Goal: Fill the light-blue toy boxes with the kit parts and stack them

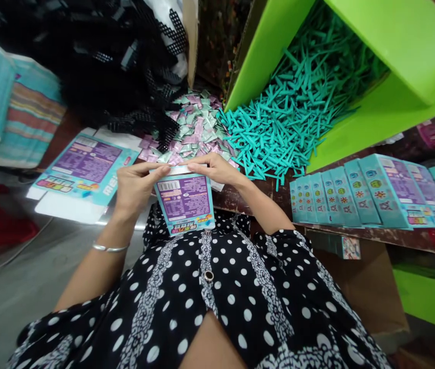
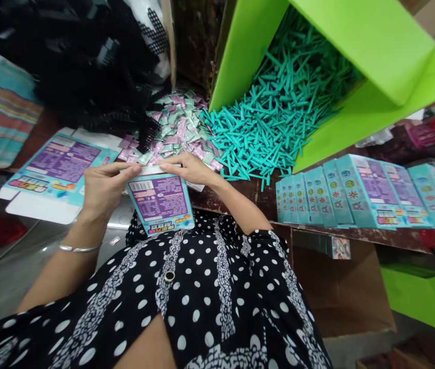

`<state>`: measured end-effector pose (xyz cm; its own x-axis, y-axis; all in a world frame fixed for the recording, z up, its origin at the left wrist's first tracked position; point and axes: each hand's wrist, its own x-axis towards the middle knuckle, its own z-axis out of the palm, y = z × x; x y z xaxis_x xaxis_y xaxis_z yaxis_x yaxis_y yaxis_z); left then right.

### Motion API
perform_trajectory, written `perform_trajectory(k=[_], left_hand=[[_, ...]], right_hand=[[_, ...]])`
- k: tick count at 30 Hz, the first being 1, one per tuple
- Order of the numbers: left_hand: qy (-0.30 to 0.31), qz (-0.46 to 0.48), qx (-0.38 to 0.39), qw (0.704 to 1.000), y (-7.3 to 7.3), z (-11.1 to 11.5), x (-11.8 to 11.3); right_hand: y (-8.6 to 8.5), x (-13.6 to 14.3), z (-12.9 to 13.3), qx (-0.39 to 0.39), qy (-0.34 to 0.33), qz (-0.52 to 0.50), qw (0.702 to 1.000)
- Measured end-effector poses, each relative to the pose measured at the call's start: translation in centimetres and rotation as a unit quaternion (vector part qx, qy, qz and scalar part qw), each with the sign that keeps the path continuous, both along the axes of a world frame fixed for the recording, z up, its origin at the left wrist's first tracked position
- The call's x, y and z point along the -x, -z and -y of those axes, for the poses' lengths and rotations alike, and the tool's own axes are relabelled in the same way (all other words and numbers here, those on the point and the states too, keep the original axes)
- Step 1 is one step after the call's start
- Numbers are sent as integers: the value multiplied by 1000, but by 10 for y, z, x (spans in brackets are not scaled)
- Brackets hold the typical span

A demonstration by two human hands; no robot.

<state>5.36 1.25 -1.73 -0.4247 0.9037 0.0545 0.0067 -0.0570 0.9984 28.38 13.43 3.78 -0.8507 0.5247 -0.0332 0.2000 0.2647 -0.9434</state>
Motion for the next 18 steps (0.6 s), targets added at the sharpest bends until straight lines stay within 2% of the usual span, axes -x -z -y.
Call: perform_trajectory(k=[5, 10, 12, 16, 18], left_hand=[[45, 12, -8, 999, 3, 6, 1], [152, 5, -24, 988, 9, 21, 13], [176, 9, -25, 984, 15, 25, 16], [147, 44, -24, 988, 26, 25, 17], [96, 59, -41, 993, 28, 20, 19]], right_hand=[[4, -7, 7, -14, 6, -2, 1000], [16, -22, 24, -110, -24, -8, 994], [21, -23, 31, -143, -20, -2, 990], [24, -19, 41, -168, 17, 1, 986], [21, -20, 43, -149, 66, -8, 987]])
